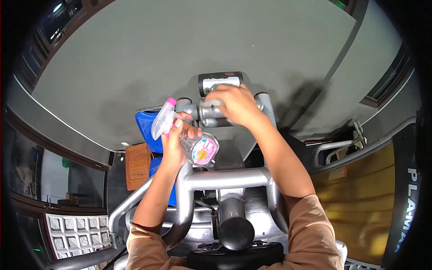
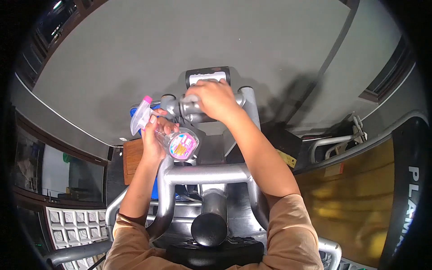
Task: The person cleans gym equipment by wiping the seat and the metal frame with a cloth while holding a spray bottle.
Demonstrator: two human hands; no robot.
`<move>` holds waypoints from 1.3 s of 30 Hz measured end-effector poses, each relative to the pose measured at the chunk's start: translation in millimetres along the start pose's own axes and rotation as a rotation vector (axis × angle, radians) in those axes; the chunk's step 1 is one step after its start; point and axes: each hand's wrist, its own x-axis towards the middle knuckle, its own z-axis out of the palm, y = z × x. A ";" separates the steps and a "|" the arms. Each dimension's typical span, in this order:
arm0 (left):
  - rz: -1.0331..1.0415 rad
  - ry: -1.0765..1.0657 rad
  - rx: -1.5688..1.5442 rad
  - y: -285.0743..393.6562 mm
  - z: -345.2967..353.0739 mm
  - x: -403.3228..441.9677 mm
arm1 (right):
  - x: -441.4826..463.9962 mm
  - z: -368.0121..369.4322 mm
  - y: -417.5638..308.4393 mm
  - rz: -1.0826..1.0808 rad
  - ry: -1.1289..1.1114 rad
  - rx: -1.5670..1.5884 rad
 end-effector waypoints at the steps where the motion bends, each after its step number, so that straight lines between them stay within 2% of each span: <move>1: -0.001 0.003 -0.001 -0.1 -0.9 -1.2 | -1.0 8.3 4.0 0.018 0.072 -0.165; 2: 0.002 0.002 0.010 -0.2 -1.1 -1.0 | -2.2 12.6 8.5 0.037 0.146 -0.334; 3: 0.006 -0.003 0.019 -0.5 -0.5 0.1 | -2.2 5.8 6.2 0.041 0.147 -0.339; 5: -0.007 -0.008 0.018 -0.9 0.0 0.4 | -2.1 -9.1 1.9 -0.068 -0.012 0.020; 6: -0.017 -0.008 0.025 -0.5 0.5 0.9 | -1.5 -8.9 5.3 -0.067 -0.011 0.015; 9: -0.004 -0.019 0.058 4.7 6.3 -1.9 | 0.8 -5.4 18.6 -0.059 0.304 0.156; 10: 0.005 -0.024 0.072 5.8 8.8 -0.9 | 0.7 -9.4 23.5 -0.060 0.306 0.152; 12: 0.001 -0.068 0.106 8.6 11.3 3.7 | 1.2 -20.0 34.1 0.094 0.623 0.322; 13: -0.025 -0.114 0.222 17.7 17.4 4.5 | -0.5 -23.9 36.5 0.132 0.731 0.356; 14: -0.056 -0.160 0.341 28.9 24.0 2.6 | -4.7 -24.7 37.5 0.141 0.734 0.354; 16: -0.065 -0.187 0.386 63.3 42.9 -2.8 | -11.7 -27.4 37.2 0.288 0.858 0.428; 18: -0.073 -0.329 0.889 97.0 53.7 -7.3 | -12.6 -27.9 38.0 0.318 0.868 0.372; 19: 0.017 -0.275 0.968 104.4 60.9 -8.6 | -12.0 -25.7 39.7 0.308 0.861 0.400; 20: 0.015 -0.284 0.976 108.4 62.8 -7.2 | -12.3 -23.1 41.5 0.300 0.851 0.429; 23: 0.132 -0.357 1.460 108.3 61.6 -1.1 | -13.4 -18.4 46.7 0.339 0.830 0.468; 28: 0.155 -0.416 1.608 77.2 53.2 1.0 | -16.0 -17.5 58.6 0.407 0.819 0.519; 31: 0.100 -0.405 1.650 75.7 58.7 3.7 | -15.4 -16.7 58.8 0.430 0.796 0.537; 33: 0.122 -0.457 1.793 70.8 60.5 4.7 | -14.8 -15.6 59.1 0.401 0.778 0.511; 39: 0.092 -0.448 1.800 69.8 60.2 6.3 | -15.8 -15.7 58.4 0.417 0.779 0.527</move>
